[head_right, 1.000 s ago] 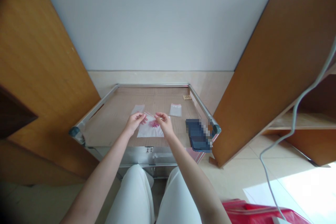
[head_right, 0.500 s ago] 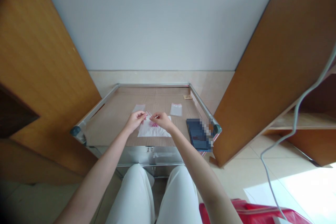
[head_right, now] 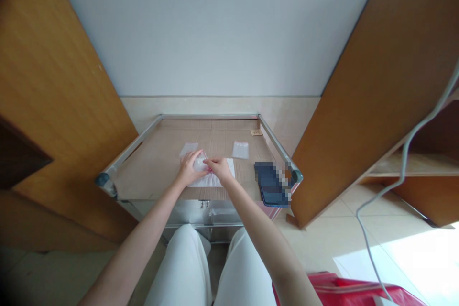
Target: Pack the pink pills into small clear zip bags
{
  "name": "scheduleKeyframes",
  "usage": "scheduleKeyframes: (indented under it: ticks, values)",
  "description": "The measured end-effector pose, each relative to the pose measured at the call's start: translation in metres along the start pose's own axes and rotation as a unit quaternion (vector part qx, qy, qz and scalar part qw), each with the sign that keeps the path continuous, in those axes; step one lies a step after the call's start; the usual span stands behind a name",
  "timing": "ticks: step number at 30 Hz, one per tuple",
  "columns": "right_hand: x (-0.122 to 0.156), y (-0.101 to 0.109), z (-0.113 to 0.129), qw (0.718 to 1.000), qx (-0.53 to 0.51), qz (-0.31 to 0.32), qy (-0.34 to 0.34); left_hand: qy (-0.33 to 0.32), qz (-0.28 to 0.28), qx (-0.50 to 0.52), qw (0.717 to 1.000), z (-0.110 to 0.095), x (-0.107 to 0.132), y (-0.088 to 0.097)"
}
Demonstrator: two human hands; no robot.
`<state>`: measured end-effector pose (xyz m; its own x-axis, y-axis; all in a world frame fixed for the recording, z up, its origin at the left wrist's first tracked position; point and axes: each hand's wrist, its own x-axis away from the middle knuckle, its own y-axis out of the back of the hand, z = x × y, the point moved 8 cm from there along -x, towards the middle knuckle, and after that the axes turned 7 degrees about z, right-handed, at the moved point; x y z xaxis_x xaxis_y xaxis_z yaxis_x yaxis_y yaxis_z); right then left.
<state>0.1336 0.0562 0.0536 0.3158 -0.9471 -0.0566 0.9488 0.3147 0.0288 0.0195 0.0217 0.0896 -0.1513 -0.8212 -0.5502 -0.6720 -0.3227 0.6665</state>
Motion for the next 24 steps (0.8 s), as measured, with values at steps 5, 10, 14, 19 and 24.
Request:
scheduleKeyframes:
  ticks: [5,10,14,19,24]
  values:
    - [-0.003,-0.005,-0.012,0.997,-0.071,0.014,-0.024,-0.004,-0.007,-0.017,1.000,0.004,0.002,-0.005]
    - [-0.007,-0.002,-0.021,0.993,-0.099,0.024,-0.064,-0.018,0.011,-0.030,0.999,0.003,0.002,-0.009]
    - [-0.010,0.000,-0.017,0.996,-0.045,0.045,-0.064,-0.031,0.009,-0.048,0.998,0.000,0.005,-0.007]
    - [-0.014,-0.002,-0.011,0.996,0.019,0.078,-0.049,-0.051,0.009,-0.066,0.996,-0.007,0.008,-0.005]
    - [-0.019,-0.009,-0.013,0.991,0.030,0.131,-0.023,-0.061,0.007,-0.057,0.996,-0.007,0.010,-0.006]
